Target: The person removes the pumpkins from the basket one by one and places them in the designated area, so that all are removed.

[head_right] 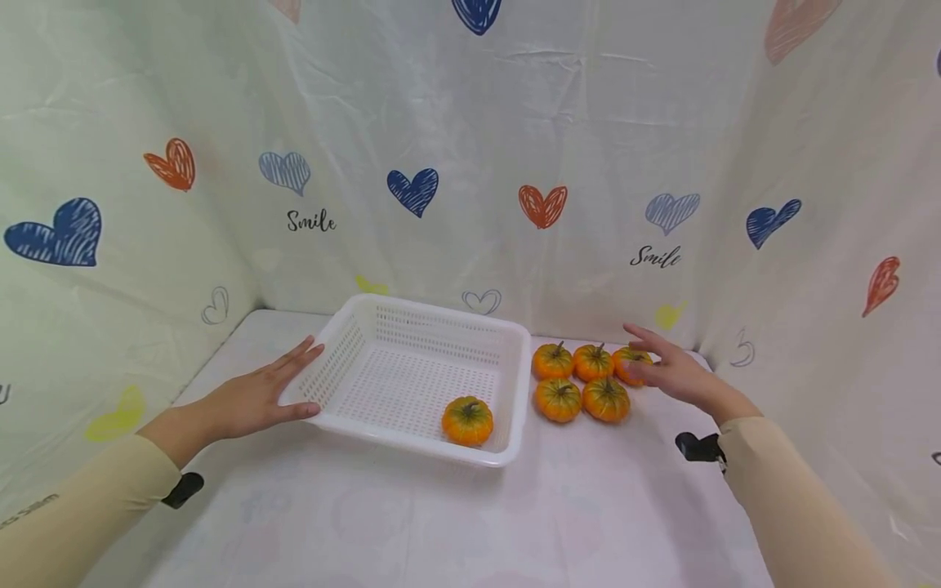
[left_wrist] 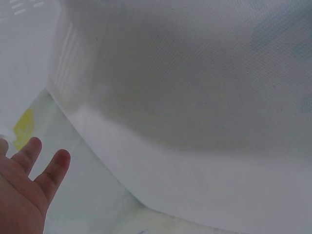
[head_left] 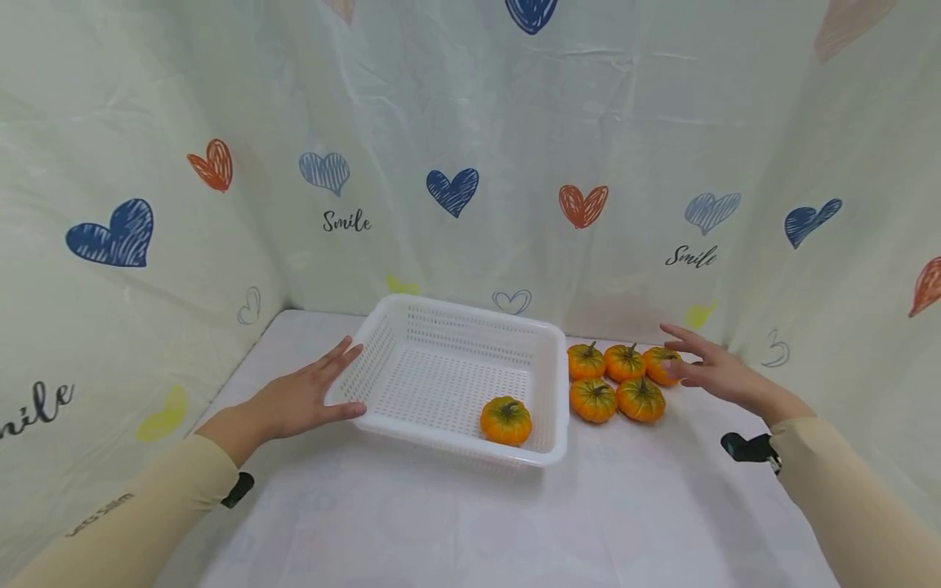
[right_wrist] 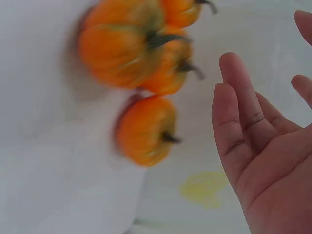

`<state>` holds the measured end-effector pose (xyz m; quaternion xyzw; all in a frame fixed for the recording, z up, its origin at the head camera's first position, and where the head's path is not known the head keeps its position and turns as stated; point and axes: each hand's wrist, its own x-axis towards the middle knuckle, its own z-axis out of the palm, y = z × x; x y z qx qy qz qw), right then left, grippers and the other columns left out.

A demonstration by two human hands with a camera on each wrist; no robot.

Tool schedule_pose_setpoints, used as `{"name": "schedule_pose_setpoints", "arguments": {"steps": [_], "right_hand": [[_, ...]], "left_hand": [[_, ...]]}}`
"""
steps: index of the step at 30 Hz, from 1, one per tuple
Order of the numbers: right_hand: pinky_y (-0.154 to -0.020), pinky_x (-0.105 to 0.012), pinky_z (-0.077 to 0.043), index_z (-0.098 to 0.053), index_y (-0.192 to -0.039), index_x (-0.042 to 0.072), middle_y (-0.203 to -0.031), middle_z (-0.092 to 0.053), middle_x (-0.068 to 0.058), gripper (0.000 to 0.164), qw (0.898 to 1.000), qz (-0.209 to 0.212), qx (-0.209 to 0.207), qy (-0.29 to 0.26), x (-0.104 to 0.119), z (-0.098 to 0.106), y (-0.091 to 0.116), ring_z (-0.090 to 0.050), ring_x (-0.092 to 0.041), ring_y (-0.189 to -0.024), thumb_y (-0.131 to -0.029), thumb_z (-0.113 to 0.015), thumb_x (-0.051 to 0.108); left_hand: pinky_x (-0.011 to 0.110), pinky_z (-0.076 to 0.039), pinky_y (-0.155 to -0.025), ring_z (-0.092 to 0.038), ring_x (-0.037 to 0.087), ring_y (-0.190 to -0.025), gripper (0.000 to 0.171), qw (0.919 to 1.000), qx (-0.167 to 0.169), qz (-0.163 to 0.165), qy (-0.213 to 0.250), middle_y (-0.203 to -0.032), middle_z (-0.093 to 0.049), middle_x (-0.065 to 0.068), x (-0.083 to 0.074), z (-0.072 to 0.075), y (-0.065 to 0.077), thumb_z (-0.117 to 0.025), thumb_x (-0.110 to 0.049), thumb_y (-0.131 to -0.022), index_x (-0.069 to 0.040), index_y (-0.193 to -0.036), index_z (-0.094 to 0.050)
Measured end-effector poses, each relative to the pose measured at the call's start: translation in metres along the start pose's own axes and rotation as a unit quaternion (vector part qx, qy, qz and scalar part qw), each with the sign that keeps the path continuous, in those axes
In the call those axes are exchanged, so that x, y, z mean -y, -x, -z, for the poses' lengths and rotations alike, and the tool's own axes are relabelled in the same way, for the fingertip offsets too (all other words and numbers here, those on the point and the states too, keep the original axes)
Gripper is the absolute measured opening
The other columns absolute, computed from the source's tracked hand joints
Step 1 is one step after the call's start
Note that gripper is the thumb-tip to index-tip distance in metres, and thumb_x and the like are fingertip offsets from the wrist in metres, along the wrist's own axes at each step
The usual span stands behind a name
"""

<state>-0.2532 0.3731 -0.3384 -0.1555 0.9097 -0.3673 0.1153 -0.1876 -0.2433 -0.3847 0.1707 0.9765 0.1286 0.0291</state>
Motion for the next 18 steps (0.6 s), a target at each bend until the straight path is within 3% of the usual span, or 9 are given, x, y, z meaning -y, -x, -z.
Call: {"name": "schedule_pose_setpoints", "arguments": {"steps": [3,8,12,18], "right_hand": [[-0.095,-0.065,-0.045,-0.016,-0.161,0.02,-0.154,-0.028,-0.031,0.079,1.0,0.024,0.004,0.019,0.029,0.002,-0.019,-0.05,-0.051,-0.124,-0.099,-0.062,0.031],[-0.096,-0.062,-0.046,-0.022,-0.16,0.024,-0.154,-0.035,-0.024,0.073,0.997,0.048,0.039,0.039,0.082,-0.01,-0.056,-0.061,-0.04,-0.117,-0.1,-0.062,0.03],[-0.098,-0.055,-0.048,-0.025,-0.159,0.03,-0.155,-0.037,-0.016,0.071,0.994,0.058,0.086,0.033,0.118,-0.032,-0.085,-0.062,-0.032,-0.116,-0.099,-0.063,0.031],[-0.1,-0.049,-0.048,-0.026,-0.159,0.028,-0.153,-0.039,-0.017,0.072,0.981,0.077,0.176,0.029,0.156,-0.077,-0.117,-0.062,-0.029,-0.116,-0.099,-0.064,0.03]], "left_hand": [[0.063,-0.045,-0.095,-0.037,0.048,-0.137,0.102,1.0,0.0,0.001,0.0,-0.166,-0.008,0.012,0.0,0.0,0.0,-0.053,-0.074,-0.087,-0.012,-0.16,-0.018],[0.063,-0.045,-0.096,-0.037,0.048,-0.137,0.101,1.0,-0.001,0.0,0.002,-0.166,-0.008,0.012,0.001,-0.001,0.0,-0.054,-0.073,-0.088,-0.012,-0.16,-0.018],[0.063,-0.044,-0.096,-0.037,0.047,-0.137,0.101,1.0,-0.001,-0.002,0.003,-0.166,-0.008,0.012,0.001,-0.001,0.0,-0.054,-0.073,-0.088,-0.012,-0.16,-0.018],[0.063,-0.044,-0.096,-0.037,0.048,-0.137,0.101,1.0,-0.001,0.005,0.004,-0.167,-0.007,0.011,0.0,0.0,0.001,-0.055,-0.072,-0.088,-0.014,-0.161,-0.017]]}}
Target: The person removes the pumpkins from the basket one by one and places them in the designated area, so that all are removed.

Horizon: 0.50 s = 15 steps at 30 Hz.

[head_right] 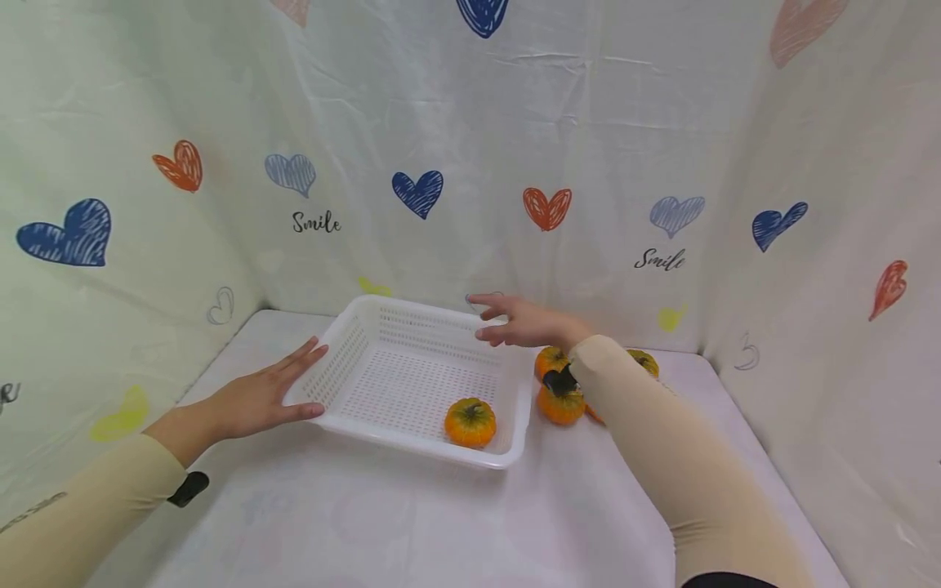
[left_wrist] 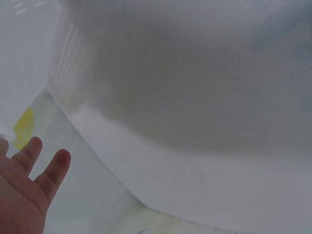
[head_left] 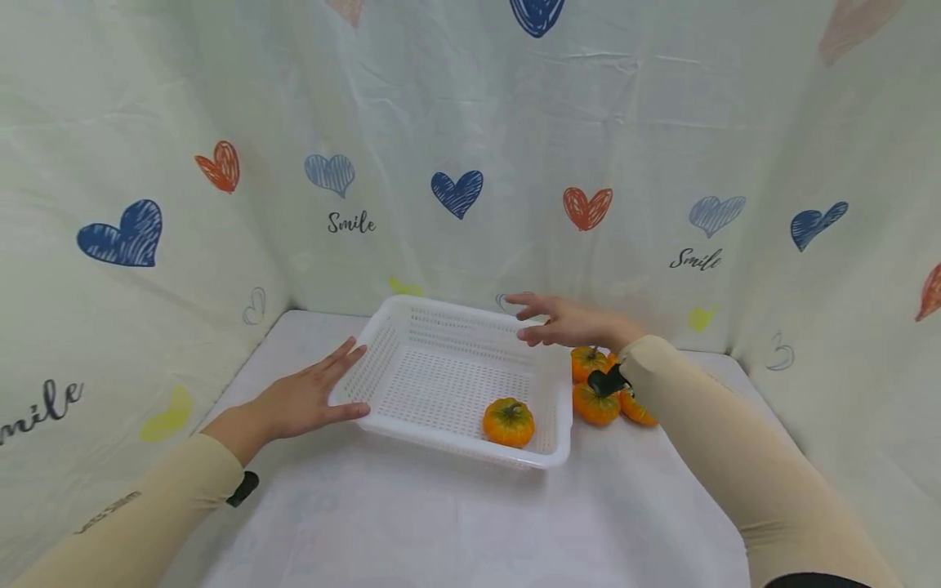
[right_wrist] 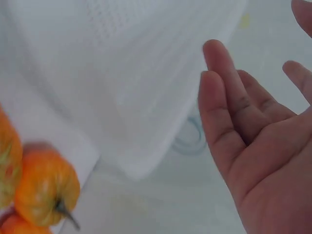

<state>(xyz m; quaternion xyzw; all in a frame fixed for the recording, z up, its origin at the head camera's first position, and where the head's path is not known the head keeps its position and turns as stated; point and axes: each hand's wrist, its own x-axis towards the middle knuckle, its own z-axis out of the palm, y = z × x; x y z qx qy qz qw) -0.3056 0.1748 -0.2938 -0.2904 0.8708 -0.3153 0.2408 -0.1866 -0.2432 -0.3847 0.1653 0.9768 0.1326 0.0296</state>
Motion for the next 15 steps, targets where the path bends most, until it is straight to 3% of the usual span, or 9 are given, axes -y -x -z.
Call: {"name": "schedule_pose_setpoints", "arguments": {"steps": [6,15], "right_hand": [[-0.097,-0.044,-0.051,-0.032,-0.156,0.034,-0.151,-0.044,-0.008,0.069,0.997,-0.04,0.063,0.012,0.01,-0.026,-0.023,-0.06,-0.029,-0.119,-0.097,-0.066,0.033],[-0.096,-0.049,-0.051,-0.039,-0.154,0.029,-0.151,-0.042,-0.018,0.065,0.989,-0.061,0.132,0.003,0.006,-0.054,-0.036,-0.058,-0.034,-0.122,-0.096,-0.068,0.032]], "left_hand": [[0.064,-0.044,-0.096,-0.037,0.048,-0.137,0.101,1.0,0.0,0.0,0.002,-0.167,-0.007,0.011,-0.002,0.0,-0.001,-0.055,-0.072,-0.088,-0.015,-0.161,-0.016],[0.064,-0.044,-0.096,-0.037,0.048,-0.137,0.1,1.0,-0.002,0.002,-0.003,-0.166,-0.008,0.012,0.0,-0.001,-0.001,-0.057,-0.07,-0.088,-0.012,-0.16,-0.018]]}}
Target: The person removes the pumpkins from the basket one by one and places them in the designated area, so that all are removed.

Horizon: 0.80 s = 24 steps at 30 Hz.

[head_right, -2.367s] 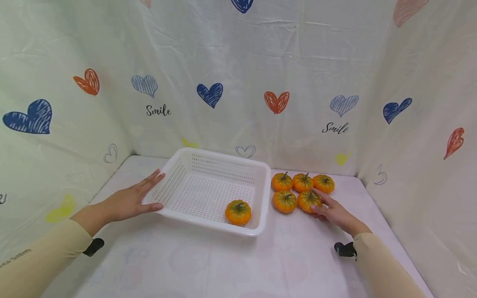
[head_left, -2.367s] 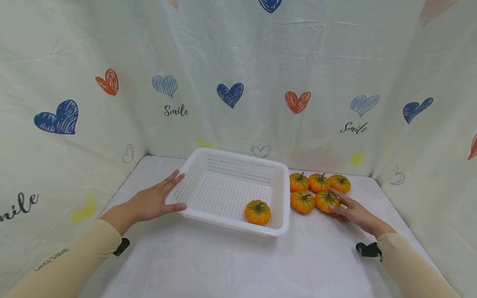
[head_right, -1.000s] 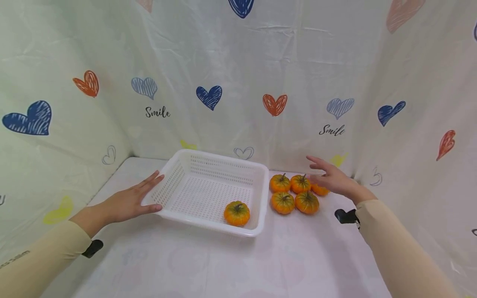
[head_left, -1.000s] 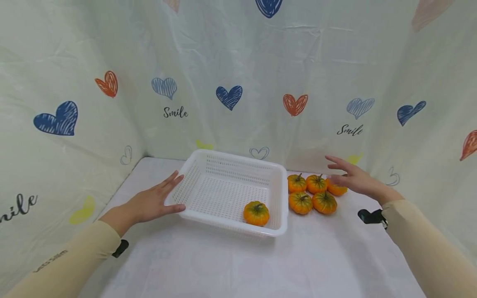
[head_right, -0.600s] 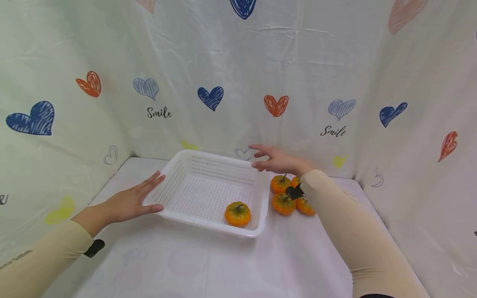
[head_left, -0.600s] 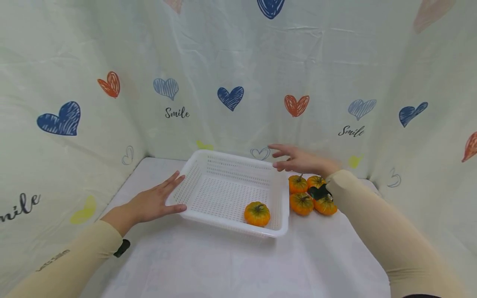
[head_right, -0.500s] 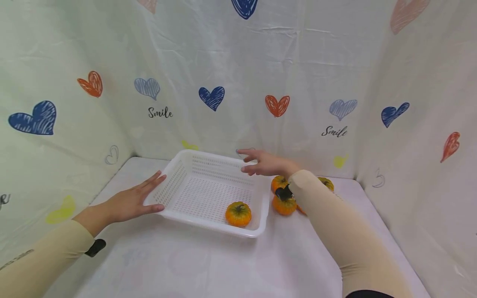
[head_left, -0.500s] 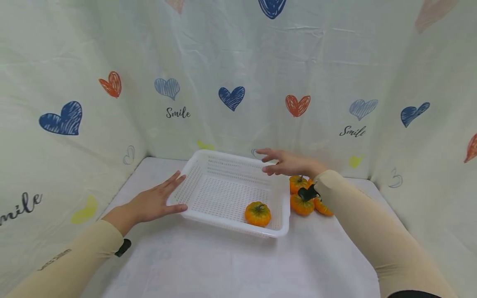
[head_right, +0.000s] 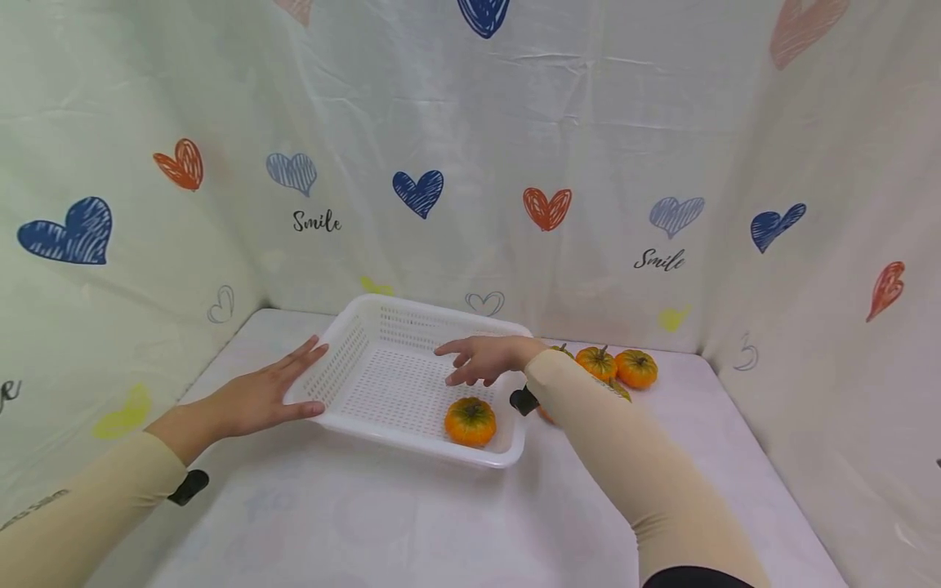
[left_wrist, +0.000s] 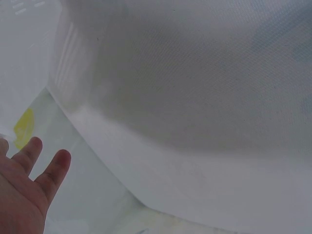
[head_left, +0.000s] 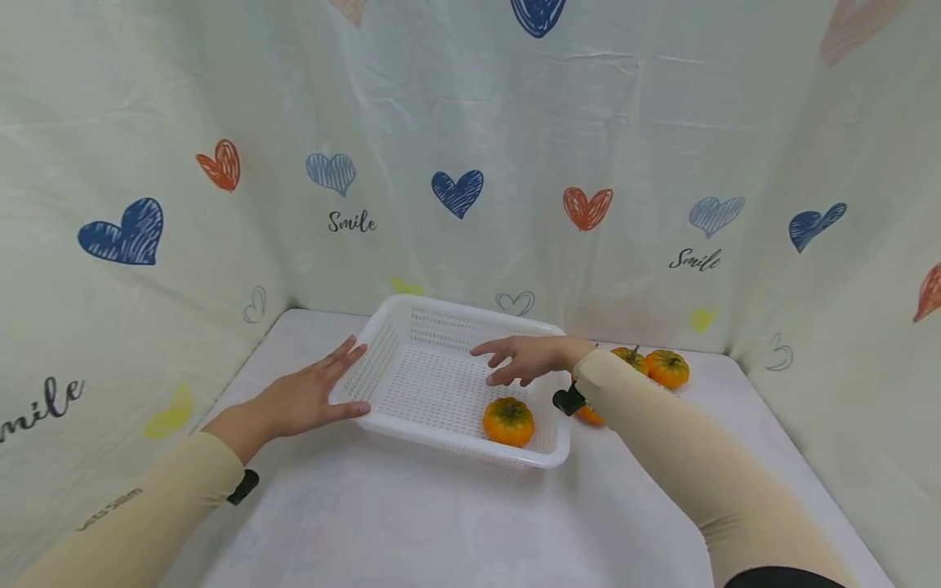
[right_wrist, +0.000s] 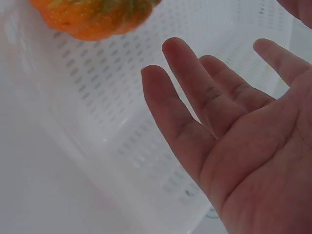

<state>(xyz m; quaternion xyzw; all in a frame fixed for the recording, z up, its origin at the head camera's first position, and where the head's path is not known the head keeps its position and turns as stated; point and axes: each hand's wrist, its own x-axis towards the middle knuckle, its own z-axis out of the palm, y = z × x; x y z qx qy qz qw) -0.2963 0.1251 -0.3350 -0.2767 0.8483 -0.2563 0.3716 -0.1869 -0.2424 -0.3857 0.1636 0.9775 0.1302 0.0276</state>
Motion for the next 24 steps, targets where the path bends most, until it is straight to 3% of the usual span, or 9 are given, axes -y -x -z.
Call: {"name": "schedule_pose_setpoints", "arguments": {"steps": [7,13,19,24], "right_hand": [[-0.093,-0.054,-0.051,-0.042,-0.152,0.025,-0.152,-0.039,-0.021,0.064,0.998,-0.043,0.039,-0.015,0.001,-0.008,-0.005,-0.06,-0.026,-0.117,-0.095,-0.07,0.028],[-0.084,-0.051,-0.056,-0.042,-0.152,0.02,-0.152,-0.038,-0.019,0.066,0.995,-0.073,0.066,-0.024,0.005,-0.013,-0.01,-0.058,-0.024,-0.118,-0.093,-0.072,0.03],[-0.081,-0.046,-0.058,-0.044,-0.151,0.018,-0.152,-0.039,-0.019,0.066,0.994,-0.057,0.079,-0.042,0.013,-0.02,-0.018,-0.058,-0.024,-0.118,-0.092,-0.072,0.028],[-0.086,-0.044,-0.057,-0.045,-0.151,0.018,-0.152,-0.039,-0.018,0.065,0.994,-0.024,0.092,-0.055,0.021,-0.025,-0.029,-0.056,-0.024,-0.122,-0.092,-0.072,0.026]], "left_hand": [[0.063,-0.045,-0.096,-0.038,0.047,-0.137,0.101,1.0,-0.004,-0.004,-0.004,-0.166,-0.009,0.012,0.002,0.0,-0.001,-0.056,-0.071,-0.088,-0.011,-0.16,-0.019],[0.063,-0.045,-0.095,-0.039,0.048,-0.136,0.103,1.0,-0.002,-0.004,-0.001,-0.166,-0.009,0.012,0.004,0.001,0.0,-0.052,-0.076,-0.087,-0.012,-0.16,-0.019],[0.063,-0.046,-0.094,-0.038,0.048,-0.136,0.103,1.0,-0.001,-0.002,-0.002,-0.167,-0.008,0.011,0.002,0.0,-0.001,-0.053,-0.075,-0.086,-0.013,-0.161,-0.018],[0.063,-0.045,-0.096,-0.037,0.048,-0.137,0.102,1.0,0.001,0.002,0.0,-0.166,-0.008,0.012,0.001,0.0,-0.001,-0.055,-0.074,-0.087,-0.014,-0.161,-0.017]]}}
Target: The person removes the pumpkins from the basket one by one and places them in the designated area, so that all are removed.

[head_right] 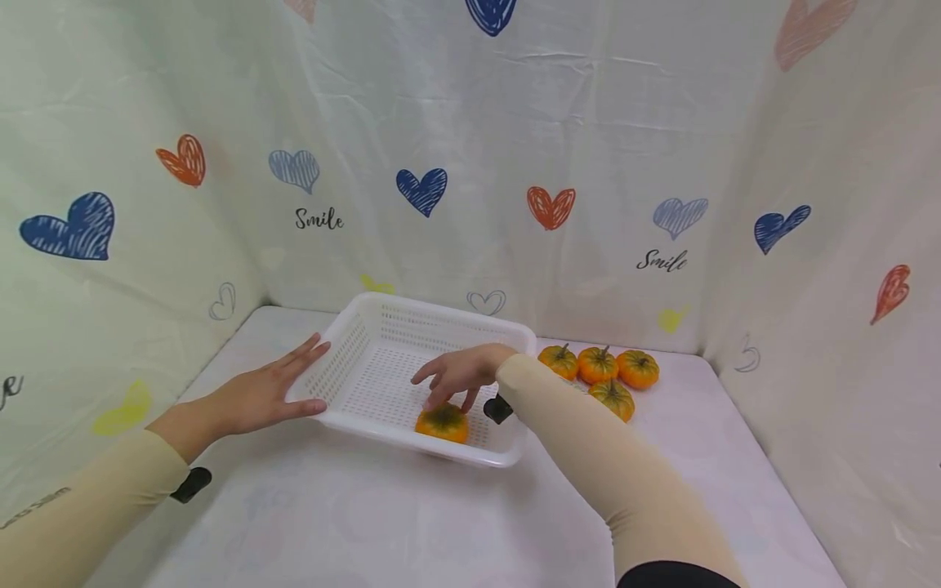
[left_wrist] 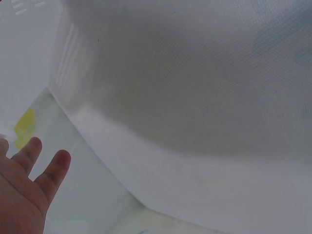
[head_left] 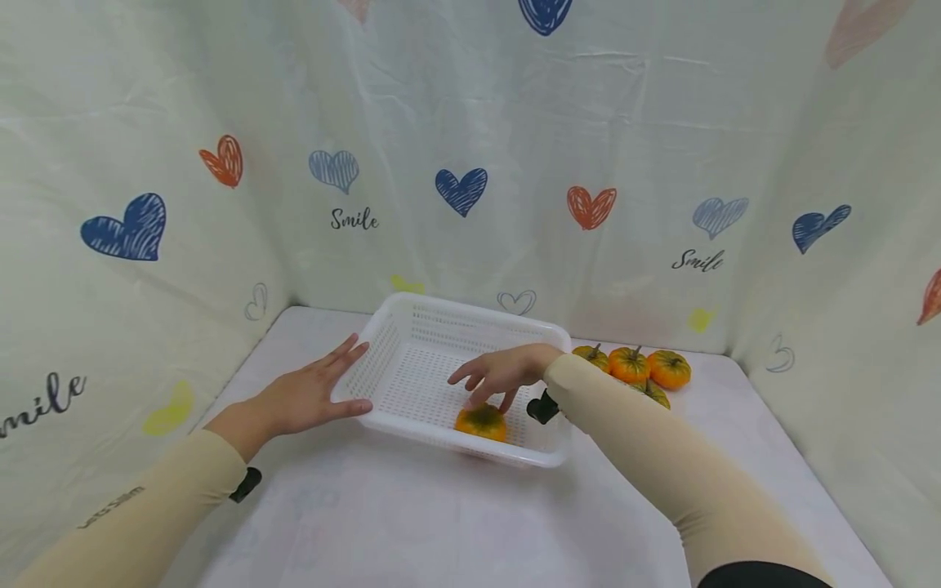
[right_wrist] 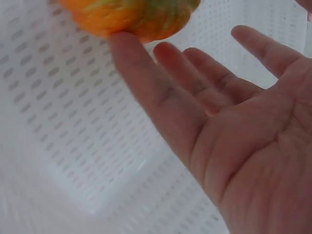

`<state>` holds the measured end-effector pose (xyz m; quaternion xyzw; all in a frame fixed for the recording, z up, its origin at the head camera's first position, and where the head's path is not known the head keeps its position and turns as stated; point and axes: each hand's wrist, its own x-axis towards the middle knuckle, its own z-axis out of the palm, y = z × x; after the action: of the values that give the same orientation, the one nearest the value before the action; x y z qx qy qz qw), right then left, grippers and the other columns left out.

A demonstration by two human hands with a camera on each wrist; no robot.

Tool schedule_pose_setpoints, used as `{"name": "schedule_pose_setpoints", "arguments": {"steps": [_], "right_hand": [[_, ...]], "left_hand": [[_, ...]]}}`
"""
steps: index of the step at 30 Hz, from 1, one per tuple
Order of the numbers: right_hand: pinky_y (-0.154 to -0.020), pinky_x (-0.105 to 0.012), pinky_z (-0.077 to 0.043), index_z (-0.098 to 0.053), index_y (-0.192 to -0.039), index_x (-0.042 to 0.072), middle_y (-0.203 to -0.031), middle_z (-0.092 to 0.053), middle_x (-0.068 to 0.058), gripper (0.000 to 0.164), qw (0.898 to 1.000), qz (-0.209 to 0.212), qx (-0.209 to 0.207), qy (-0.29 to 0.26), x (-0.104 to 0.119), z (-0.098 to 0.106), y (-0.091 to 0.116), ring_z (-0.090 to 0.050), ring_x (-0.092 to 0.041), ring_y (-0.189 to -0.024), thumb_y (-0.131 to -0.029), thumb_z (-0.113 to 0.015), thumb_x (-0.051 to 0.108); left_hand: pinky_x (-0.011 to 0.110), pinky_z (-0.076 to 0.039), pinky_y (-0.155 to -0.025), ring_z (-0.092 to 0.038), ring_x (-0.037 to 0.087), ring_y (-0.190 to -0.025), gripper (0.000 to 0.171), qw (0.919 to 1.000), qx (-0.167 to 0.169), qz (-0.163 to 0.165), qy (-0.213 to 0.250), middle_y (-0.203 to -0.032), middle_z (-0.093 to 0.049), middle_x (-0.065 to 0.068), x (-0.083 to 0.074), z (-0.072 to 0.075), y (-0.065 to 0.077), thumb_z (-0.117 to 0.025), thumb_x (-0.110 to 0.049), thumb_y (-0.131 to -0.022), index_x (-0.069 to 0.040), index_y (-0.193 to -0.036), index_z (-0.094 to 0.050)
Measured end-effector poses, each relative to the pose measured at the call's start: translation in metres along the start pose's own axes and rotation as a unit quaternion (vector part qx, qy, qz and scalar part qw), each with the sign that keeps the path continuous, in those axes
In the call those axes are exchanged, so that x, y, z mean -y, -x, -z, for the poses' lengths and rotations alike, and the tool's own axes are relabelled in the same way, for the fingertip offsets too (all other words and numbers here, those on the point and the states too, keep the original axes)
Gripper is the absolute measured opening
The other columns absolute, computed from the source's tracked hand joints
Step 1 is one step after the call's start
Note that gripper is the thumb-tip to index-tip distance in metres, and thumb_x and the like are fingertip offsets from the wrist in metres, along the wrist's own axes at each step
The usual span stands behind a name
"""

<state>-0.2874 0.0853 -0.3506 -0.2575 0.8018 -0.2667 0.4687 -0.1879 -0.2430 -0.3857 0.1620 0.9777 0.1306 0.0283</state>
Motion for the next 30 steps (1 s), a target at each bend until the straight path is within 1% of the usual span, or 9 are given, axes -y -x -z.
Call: {"name": "schedule_pose_setpoints", "arguments": {"steps": [4,6,8,10,13,18,22,25,30], "right_hand": [[-0.097,-0.042,-0.051,-0.045,-0.15,0.016,-0.153,-0.038,-0.018,0.063,0.999,0.052,0.004,-0.01,0.002,-0.001,-0.009,-0.051,-0.027,-0.13,-0.093,-0.071,0.019],[-0.101,-0.04,-0.048,-0.047,-0.15,0.016,-0.153,-0.039,-0.017,0.062,0.997,0.076,0.003,-0.003,0.002,-0.002,-0.013,-0.046,-0.027,-0.135,-0.092,-0.071,0.016],[-0.103,-0.038,-0.046,-0.048,-0.149,0.018,-0.153,-0.041,-0.014,0.062,0.996,0.088,0.0,0.011,0.0,-0.002,-0.016,-0.043,-0.028,-0.137,-0.092,-0.072,0.015],[-0.104,-0.038,-0.046,-0.051,-0.148,0.019,-0.152,-0.042,-0.012,0.062,0.996,0.088,0.0,0.017,-0.002,-0.003,-0.019,-0.044,-0.027,-0.136,-0.09,-0.073,0.013],[-0.099,-0.038,-0.049,-0.053,-0.146,0.021,-0.151,-0.044,-0.009,0.063,0.997,0.074,0.01,0.012,-0.006,-0.004,-0.021,-0.05,-0.025,-0.13,-0.088,-0.074,0.009],[-0.092,-0.036,-0.053,-0.055,-0.145,0.024,-0.144,-0.048,-0.001,0.065,0.998,0.06,0.022,0.005,-0.011,-0.008,-0.024,-0.056,-0.021,-0.121,-0.086,-0.074,0.003],[-0.091,-0.036,-0.054,-0.055,-0.144,0.027,-0.143,-0.049,-0.003,0.065,0.998,0.059,0.009,0.003,-0.012,-0.011,-0.026,-0.056,-0.02,-0.117,-0.087,-0.073,0.002],[-0.092,-0.038,-0.054,-0.053,-0.145,0.029,-0.14,-0.05,-0.004,0.066,0.998,0.058,-0.007,-0.003,-0.013,-0.012,-0.028,-0.054,-0.021,-0.118,-0.088,-0.072,0.004],[-0.095,-0.039,-0.052,-0.047,-0.149,0.03,-0.14,-0.049,-0.002,0.062,0.998,0.064,-0.026,-0.003,-0.016,-0.013,-0.032,-0.049,-0.021,-0.124,-0.093,-0.07,0.017]], "left_hand": [[0.063,-0.045,-0.096,-0.038,0.048,-0.137,0.101,1.0,0.001,0.004,-0.003,-0.166,-0.008,0.012,-0.001,0.0,-0.001,-0.056,-0.071,-0.088,-0.015,-0.161,-0.017],[0.063,-0.045,-0.096,-0.038,0.048,-0.137,0.101,1.0,0.001,0.006,-0.004,-0.166,-0.008,0.012,-0.001,-0.001,-0.001,-0.056,-0.071,-0.087,-0.015,-0.161,-0.017],[0.063,-0.045,-0.096,-0.038,0.048,-0.136,0.101,1.0,0.001,0.008,-0.004,-0.166,-0.008,0.012,-0.001,-0.001,-0.001,-0.056,-0.072,-0.087,-0.015,-0.161,-0.017],[0.063,-0.045,-0.097,-0.038,0.048,-0.136,0.101,1.0,0.001,0.008,-0.003,-0.166,-0.008,0.012,-0.001,-0.002,-0.002,-0.056,-0.072,-0.087,-0.015,-0.161,-0.017],[0.063,-0.044,-0.097,-0.038,0.048,-0.137,0.101,1.0,0.001,0.009,-0.002,-0.166,-0.008,0.012,0.0,-0.002,-0.002,-0.056,-0.072,-0.087,-0.015,-0.161,-0.017],[0.064,-0.044,-0.096,-0.037,0.048,-0.137,0.102,0.9999,0.002,0.011,-0.004,-0.166,-0.008,0.012,-0.001,-0.002,-0.001,-0.055,-0.074,-0.087,-0.015,-0.161,-0.017],[0.064,-0.045,-0.096,-0.037,0.047,-0.138,0.101,1.0,0.002,0.008,-0.002,-0.167,-0.008,0.011,-0.001,-0.001,0.0,-0.055,-0.072,-0.087,-0.015,-0.161,-0.017],[0.063,-0.045,-0.095,-0.037,0.045,-0.139,0.1,1.0,0.002,0.005,0.0,-0.167,-0.008,0.01,0.0,-0.001,0.0,-0.055,-0.072,-0.088,-0.015,-0.161,-0.018],[0.063,-0.046,-0.095,-0.037,0.045,-0.138,0.1,1.0,0.004,0.005,-0.001,-0.167,-0.007,0.01,-0.001,-0.001,-0.001,-0.054,-0.073,-0.088,-0.015,-0.161,-0.018]]}}
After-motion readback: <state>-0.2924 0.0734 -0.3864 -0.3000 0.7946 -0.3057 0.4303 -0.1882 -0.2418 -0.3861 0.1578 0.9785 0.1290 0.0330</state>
